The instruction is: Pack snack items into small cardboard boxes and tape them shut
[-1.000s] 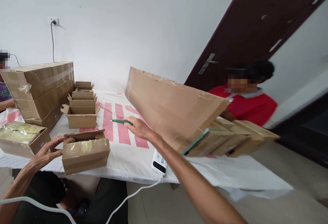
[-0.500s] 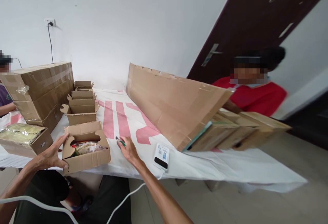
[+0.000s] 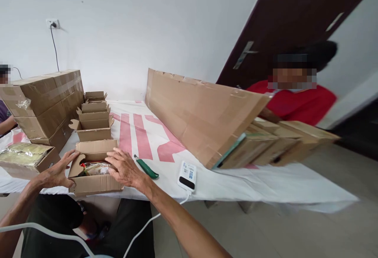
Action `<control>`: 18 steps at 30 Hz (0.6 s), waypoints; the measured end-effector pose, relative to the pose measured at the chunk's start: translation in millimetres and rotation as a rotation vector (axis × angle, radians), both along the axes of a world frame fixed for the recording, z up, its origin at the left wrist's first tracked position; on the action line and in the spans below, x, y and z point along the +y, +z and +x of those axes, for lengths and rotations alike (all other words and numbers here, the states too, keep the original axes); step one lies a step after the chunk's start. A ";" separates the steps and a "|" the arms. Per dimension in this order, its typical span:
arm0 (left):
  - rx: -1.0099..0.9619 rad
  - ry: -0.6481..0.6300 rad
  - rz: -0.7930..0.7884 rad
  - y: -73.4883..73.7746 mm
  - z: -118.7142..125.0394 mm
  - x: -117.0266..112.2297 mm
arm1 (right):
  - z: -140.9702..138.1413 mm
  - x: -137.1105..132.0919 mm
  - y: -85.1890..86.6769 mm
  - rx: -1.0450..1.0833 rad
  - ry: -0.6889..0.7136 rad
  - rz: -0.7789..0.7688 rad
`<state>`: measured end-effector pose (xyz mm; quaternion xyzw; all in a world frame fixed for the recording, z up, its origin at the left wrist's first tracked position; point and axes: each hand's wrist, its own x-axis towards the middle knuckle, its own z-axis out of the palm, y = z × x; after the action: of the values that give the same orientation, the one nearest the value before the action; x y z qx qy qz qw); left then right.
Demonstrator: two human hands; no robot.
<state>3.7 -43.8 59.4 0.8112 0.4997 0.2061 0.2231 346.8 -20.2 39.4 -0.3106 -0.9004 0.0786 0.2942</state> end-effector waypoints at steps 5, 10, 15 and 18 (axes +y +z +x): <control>0.077 -0.008 0.109 1.2 3.0 -7.0 | -8.6 13.4 15.7 -0.193 0.096 0.093; 0.050 0.003 0.021 -5.1 -7.3 -8.9 | 11.2 23.5 34.6 -0.185 0.017 0.208; -0.065 -0.028 0.028 -10.6 -1.6 -5.5 | 46.5 18.8 21.1 -0.186 -0.077 0.145; -0.124 -0.023 0.051 -15.0 8.7 -4.5 | 50.6 13.3 10.3 -0.216 -0.104 0.097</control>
<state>12.3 -48.3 44.4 0.8079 0.4703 0.2661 0.2351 397.4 -6.9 49.7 -0.3489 -0.9123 -0.0140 0.2140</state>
